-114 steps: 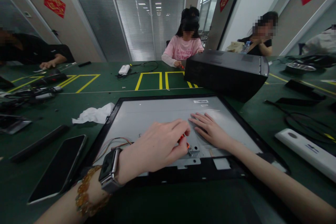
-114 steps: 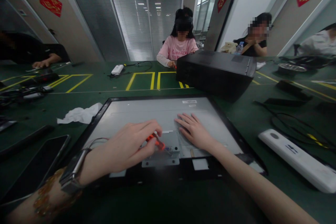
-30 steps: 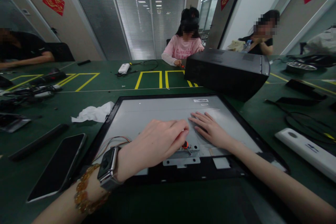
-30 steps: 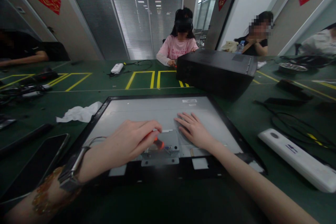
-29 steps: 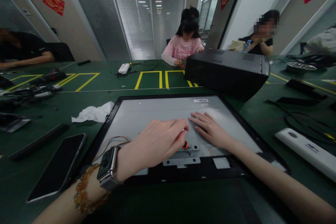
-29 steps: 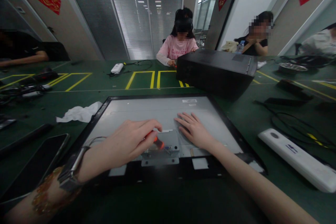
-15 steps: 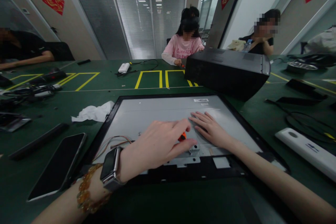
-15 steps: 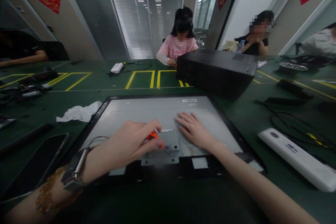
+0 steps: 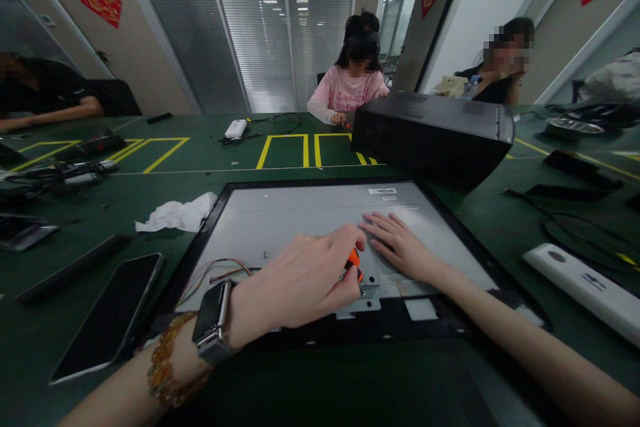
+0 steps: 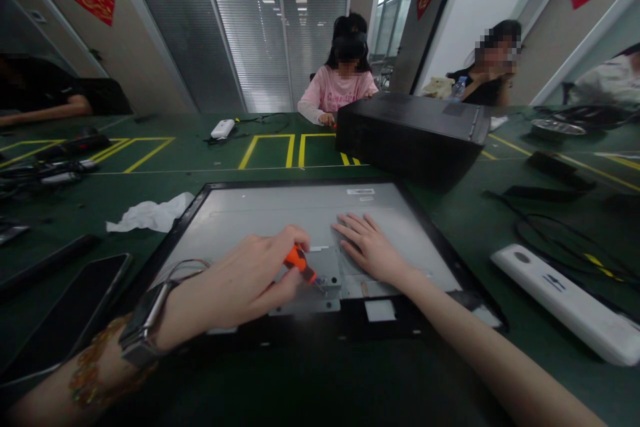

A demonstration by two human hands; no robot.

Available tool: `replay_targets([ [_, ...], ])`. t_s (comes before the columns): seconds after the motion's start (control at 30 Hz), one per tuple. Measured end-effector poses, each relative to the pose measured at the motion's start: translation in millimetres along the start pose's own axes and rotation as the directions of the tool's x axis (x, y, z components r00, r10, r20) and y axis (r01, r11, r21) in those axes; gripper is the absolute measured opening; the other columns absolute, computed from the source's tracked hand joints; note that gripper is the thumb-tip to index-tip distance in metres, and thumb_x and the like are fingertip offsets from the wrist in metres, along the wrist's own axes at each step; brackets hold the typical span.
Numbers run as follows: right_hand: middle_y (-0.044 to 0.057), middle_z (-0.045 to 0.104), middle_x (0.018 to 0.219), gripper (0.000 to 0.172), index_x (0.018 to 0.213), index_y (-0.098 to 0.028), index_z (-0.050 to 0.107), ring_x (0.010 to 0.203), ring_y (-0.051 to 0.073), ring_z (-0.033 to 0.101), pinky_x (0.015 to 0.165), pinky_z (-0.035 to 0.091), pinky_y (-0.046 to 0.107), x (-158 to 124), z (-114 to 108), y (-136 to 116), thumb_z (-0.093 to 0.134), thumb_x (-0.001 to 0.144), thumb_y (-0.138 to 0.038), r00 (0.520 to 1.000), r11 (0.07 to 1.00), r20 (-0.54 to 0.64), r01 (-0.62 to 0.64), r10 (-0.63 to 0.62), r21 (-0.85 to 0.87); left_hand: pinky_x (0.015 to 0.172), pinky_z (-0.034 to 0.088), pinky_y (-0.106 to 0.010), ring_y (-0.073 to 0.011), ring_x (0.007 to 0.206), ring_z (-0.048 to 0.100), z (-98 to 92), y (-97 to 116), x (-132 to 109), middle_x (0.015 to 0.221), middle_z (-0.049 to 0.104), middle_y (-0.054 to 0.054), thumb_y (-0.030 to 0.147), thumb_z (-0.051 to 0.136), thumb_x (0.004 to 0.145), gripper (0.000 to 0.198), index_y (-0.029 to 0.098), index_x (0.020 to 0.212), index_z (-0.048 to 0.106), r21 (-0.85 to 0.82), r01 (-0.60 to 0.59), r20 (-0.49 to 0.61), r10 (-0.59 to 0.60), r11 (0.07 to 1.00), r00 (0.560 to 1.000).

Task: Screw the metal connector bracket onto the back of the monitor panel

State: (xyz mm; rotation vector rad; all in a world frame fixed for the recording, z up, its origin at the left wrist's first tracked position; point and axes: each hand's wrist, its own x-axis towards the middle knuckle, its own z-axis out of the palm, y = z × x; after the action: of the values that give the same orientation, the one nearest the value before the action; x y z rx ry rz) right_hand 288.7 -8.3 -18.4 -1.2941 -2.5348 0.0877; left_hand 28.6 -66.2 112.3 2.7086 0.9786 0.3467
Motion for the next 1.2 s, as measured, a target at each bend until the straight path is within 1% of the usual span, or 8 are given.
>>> replay_targets([
  [0.13, 0.008, 0.044, 0.146, 0.043, 0.139, -0.025, 0.044, 0.137, 0.026, 0.036, 0.112, 0.027, 0.056, 0, 1, 1, 0.039, 0.097, -0.032, 1.000, 1.000, -0.010, 0.004, -0.004, -0.001, 0.061, 0.040, -0.028, -0.0155, 0.071, 0.062, 2.3, -4, -1, 0.089, 0.064, -0.001, 0.035, 0.041, 0.097, 0.023, 0.018, 0.111, 0.047, 0.000, -0.052, -0.042, 0.052, 0.999, 0.998],
  [0.23, 0.008, 0.045, 0.146, 0.043, 0.139, -0.025, 0.045, 0.137, 0.026, 0.036, 0.111, 0.027, 0.056, 0, 2, 1, 0.039, 0.097, -0.031, 1.000, 1.000, -0.008, 0.007, -0.007, -0.008, 0.059, 0.039, -0.026, -0.0145, 0.069, 0.061, 6.2, -8, 0, 0.083, 0.064, 0.000, 0.046, 0.039, 0.099, 0.029, 0.019, 0.103, 0.050, 0.008, -0.067, -0.080, 0.068, 0.998, 0.994],
  [0.33, 0.007, 0.045, 0.146, 0.042, 0.139, -0.026, 0.045, 0.137, 0.025, 0.037, 0.111, 0.028, 0.056, 0, 2, 2, 0.040, 0.097, -0.031, 1.000, 1.000, -0.020, 0.010, -0.010, 0.002, 0.057, 0.038, -0.026, -0.0130, 0.063, 0.058, 7.6, -9, 1, 0.079, 0.063, 0.001, 0.040, 0.038, 0.100, 0.025, 0.018, 0.098, 0.051, 0.020, -0.064, -0.088, 0.066, 0.998, 0.994],
  [0.5, 0.007, 0.045, 0.146, 0.043, 0.139, -0.026, 0.044, 0.137, 0.025, 0.037, 0.111, 0.027, 0.056, -2, 3, 3, 0.040, 0.097, -0.031, 0.999, 1.000, -0.033, 0.015, -0.014, 0.013, 0.056, 0.037, -0.028, -0.0138, 0.062, 0.056, 5.9, -6, 2, 0.086, 0.062, -0.001, 0.028, 0.037, 0.098, 0.017, 0.017, 0.103, 0.049, 0.066, -0.036, -0.068, 0.040, 0.997, 0.997],
  [0.63, 0.007, 0.045, 0.146, 0.043, 0.139, -0.027, 0.045, 0.137, 0.026, 0.037, 0.111, 0.027, 0.056, -1, 3, 4, 0.038, 0.097, -0.033, 1.000, 1.000, -0.020, 0.010, -0.010, 0.011, 0.057, 0.038, -0.029, -0.0153, 0.065, 0.056, 2.9, -3, 0, 0.086, 0.059, -0.002, 0.023, 0.036, 0.095, 0.016, 0.017, 0.105, 0.047, 0.037, -0.022, -0.040, 0.024, 0.999, 0.999],
  [0.87, 0.007, 0.044, 0.147, 0.043, 0.139, -0.026, 0.044, 0.137, 0.026, 0.036, 0.111, 0.027, 0.056, -1, 4, 4, 0.038, 0.097, -0.034, 1.000, 1.000, -0.003, 0.005, -0.005, -0.004, 0.063, 0.042, -0.030, -0.0162, 0.076, 0.052, -6.3, 1, -3, 0.114, 0.050, -0.008, 0.018, 0.042, 0.087, 0.023, 0.017, 0.110, 0.045, -0.019, -0.088, 0.019, 0.088, 0.996, 0.996],
  [1.03, 0.008, 0.043, 0.147, 0.043, 0.140, -0.026, 0.044, 0.138, 0.026, 0.035, 0.111, 0.026, 0.056, 0, 4, 4, 0.037, 0.098, -0.034, 1.000, 1.000, 0.003, 0.011, -0.011, -0.009, 0.059, 0.041, -0.029, -0.0143, 0.068, 0.048, -2.6, -1, -3, 0.108, 0.049, -0.007, 0.017, 0.034, 0.090, 0.025, 0.016, 0.113, 0.044, 0.049, -0.095, -0.003, 0.096, 0.994, 0.995],
  [1.2, 0.007, 0.044, 0.147, 0.043, 0.139, -0.025, 0.044, 0.138, 0.025, 0.034, 0.111, 0.026, 0.056, 0, 2, 3, 0.036, 0.098, -0.034, 1.000, 1.000, 0.010, 0.013, -0.013, -0.007, 0.050, 0.031, -0.028, -0.0132, 0.060, 0.046, 7.1, -5, -1, 0.102, 0.051, -0.007, 0.022, 0.031, 0.096, 0.020, 0.016, 0.107, 0.046, 0.182, -0.067, -0.084, 0.083, 0.981, 0.993],
])
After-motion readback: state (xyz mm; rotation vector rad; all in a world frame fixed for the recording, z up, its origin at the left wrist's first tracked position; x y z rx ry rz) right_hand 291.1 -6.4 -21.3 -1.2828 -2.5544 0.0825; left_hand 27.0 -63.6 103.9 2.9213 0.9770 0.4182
